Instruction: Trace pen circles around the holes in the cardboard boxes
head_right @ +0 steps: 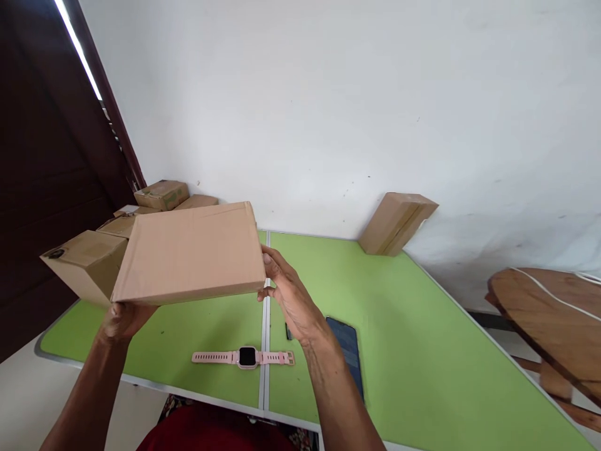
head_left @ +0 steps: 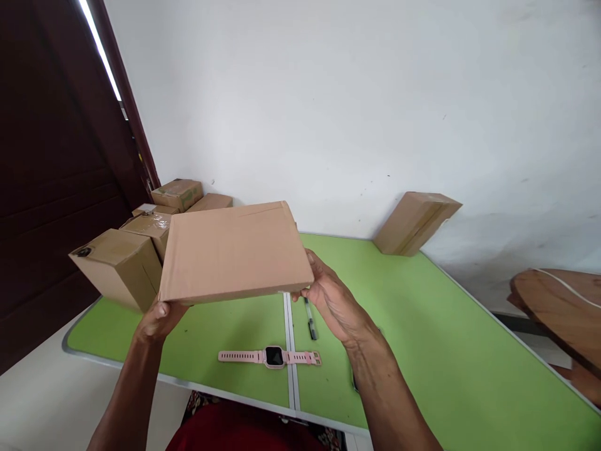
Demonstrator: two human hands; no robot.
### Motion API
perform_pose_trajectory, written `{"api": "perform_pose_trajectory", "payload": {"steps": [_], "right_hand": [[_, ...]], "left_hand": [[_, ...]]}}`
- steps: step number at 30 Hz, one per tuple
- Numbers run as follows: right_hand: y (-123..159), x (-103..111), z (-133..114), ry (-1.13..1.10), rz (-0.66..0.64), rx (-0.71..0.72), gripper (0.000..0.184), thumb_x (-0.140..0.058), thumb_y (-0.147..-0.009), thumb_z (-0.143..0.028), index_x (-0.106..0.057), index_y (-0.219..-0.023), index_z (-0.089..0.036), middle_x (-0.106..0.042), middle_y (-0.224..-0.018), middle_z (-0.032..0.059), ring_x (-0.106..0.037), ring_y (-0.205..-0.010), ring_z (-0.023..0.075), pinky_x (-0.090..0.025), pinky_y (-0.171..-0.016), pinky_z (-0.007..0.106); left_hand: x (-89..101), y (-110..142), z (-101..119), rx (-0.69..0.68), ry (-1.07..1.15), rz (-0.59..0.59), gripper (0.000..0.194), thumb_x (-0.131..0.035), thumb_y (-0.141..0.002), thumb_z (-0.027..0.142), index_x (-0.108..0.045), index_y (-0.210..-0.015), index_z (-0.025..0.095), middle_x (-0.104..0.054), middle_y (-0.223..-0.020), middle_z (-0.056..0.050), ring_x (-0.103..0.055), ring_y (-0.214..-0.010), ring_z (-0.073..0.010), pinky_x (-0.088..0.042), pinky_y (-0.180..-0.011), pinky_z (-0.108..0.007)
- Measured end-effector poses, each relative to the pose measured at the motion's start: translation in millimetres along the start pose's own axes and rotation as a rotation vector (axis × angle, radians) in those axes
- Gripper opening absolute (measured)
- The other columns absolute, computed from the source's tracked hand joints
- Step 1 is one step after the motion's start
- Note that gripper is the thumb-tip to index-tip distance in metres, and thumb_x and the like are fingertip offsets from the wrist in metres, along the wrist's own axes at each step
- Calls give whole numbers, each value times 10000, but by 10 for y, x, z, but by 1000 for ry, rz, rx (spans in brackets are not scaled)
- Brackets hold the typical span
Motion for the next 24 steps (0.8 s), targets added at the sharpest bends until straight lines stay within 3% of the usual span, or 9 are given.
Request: {"api": "perform_pose_trajectory", "payload": {"steps": [3, 7, 12, 16, 18, 20, 22, 24], "right_hand": [[-31, 14, 9, -2, 8, 11, 705, -713, -871, -885, -770, -1336, -359, -806, -1209, 40, -680, -1048, 285, -547, -694, 344], [-46, 46, 40, -45, 45, 16, 762, -685, -819, -954, -783, -1272, -348, -804, -1369, 47, -647, -1374, 360, -618, -975, 465], [-26, 118, 80, -110, 85, -64, 569, -864, -808, -726, -819, -1210, -326, -817, -1385, 26, -604, -1486, 378, -551, -1178, 521], [-18, 254, 34, -94, 102, -61, 581, -834, -828, -708, -826, -1222, -281, -819, -1377, 54, -607, -1479, 413, -515, -1220, 561], [3, 285, -29, -32, 67, -23, 642, -796, -864, -711, -786, -1340, -280, -794, -1426, 65, -603, -1477, 418, -506, -1220, 583], [51, 258, -121, 58, 19, 49, 726, -781, -884, -697, -699, -1484, -297, -742, -1505, 79, -592, -1482, 420, -507, -1210, 603], [127, 186, -214, 156, 6, 129, 855, -814, -857, -676, -586, -1598, -316, -662, -1599, 99, -576, -1489, 429, -516, -1192, 621], [216, 71, -275, 250, 21, 185, 990, -849, -822, -664, -472, -1675, -333, -547, -1698, 116, -536, -1521, 434, -530, -1177, 622]], "left_hand": [[-145, -12, 79, -36, -8, -93, 1302, -930, -467, 893, -620, -1588, 309, -686, -1563, -154, -378, -1633, -547, -398, -1296, -697], [-458, 40, 355, -175, -126, -271, 1459, -975, -492, 842, -409, -1733, 323, -416, -1796, -141, -246, -1688, -547, -312, -1354, -669], [-768, 106, 742, -316, -381, -371, 1578, -900, -573, 919, -118, -1811, 331, -107, -1893, -167, -115, -1726, -535, -216, -1392, -658], [-793, 138, 909, -467, -676, -399, 1756, -952, -513, 872, 152, -1785, 374, 49, -1892, -208, -27, -1713, -596, -174, -1351, -777], [-731, 172, 870, -474, -789, -412, 1891, -1044, -433, 770, 264, -1746, 396, 107, -1887, -213, 24, -1700, -629, -113, -1333, -826], [-621, 215, 727, -389, -821, -424, 1981, -1115, -356, 652, 275, -1743, 383, 49, -1886, -230, 64, -1690, -644, -29, -1320, -851], [-495, 277, 509, -237, -686, -449, 1963, -1124, -351, 629, 196, -1777, 350, -99, -1876, -244, 68, -1697, -627, 18, -1319, -841], [-430, 364, 281, -87, -378, -511, 1862, -1067, -403, 743, 92, -1804, 341, -218, -1859, -225, 22, -1715, -593, -27, -1344, -802]]}}
Point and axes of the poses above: each hand's wrist, its own y-axis away from the middle knuckle, its own x-axis out of the back of the hand, z = x × y, the point moved 7 cm from there along -y, towards the middle knuckle
